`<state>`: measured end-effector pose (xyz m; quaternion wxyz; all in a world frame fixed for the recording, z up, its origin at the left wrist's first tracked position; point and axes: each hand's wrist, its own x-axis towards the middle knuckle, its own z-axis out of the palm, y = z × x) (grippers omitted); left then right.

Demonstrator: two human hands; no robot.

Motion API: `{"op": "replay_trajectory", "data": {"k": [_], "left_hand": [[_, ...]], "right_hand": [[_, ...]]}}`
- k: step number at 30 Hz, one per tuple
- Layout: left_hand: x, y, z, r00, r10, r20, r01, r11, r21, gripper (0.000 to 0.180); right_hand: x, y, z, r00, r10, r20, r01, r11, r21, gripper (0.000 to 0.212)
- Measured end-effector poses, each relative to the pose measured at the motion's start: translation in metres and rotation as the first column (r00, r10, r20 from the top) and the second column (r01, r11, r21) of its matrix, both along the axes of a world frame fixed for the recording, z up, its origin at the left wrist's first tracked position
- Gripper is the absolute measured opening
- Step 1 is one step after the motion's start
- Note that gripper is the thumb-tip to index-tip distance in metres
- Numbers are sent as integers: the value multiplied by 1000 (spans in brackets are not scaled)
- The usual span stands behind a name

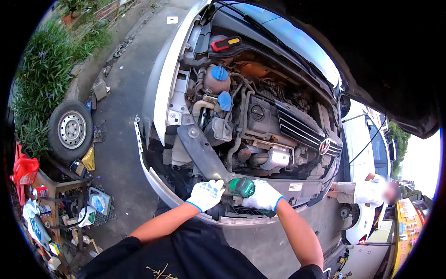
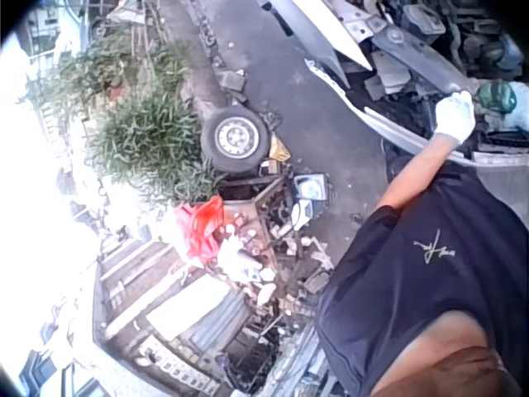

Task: The person removes a plastic cover from the front of a white car using a power drill, then carries it into a workshop. They use a wrench to adjust a bolt on the cover and later inspect the rear of the car while another person works nearby.

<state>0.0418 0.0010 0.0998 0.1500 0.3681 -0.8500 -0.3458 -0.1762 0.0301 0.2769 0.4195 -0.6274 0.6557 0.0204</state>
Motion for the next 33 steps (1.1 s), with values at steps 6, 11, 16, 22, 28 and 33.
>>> {"op": "replay_trajectory", "data": {"k": [6,11,16,22,28,33], "left_hand": [[-12,-3,8,995,-76,63,83,990,-116,21],[1,-21,17,996,-81,-33,75,986,-151,19],[35,-48,54,991,-15,-134,-16,974,-228,17],[74,-81,71,929,239,-283,-267,962,-63,12],[122,-114,78,937,205,-284,-234,969,-74,12],[138,-124,69,831,226,-509,-221,973,72,12]], "right_hand": [[-3,3,2,997,-59,42,60,998,-12,43],[19,-17,52,985,-130,111,124,990,64,53],[26,-37,73,988,-145,55,139,984,111,55],[46,-85,68,958,-140,250,129,990,61,53],[78,-130,64,941,-101,323,62,990,127,59],[83,-147,60,897,-168,410,79,971,225,66]]}}
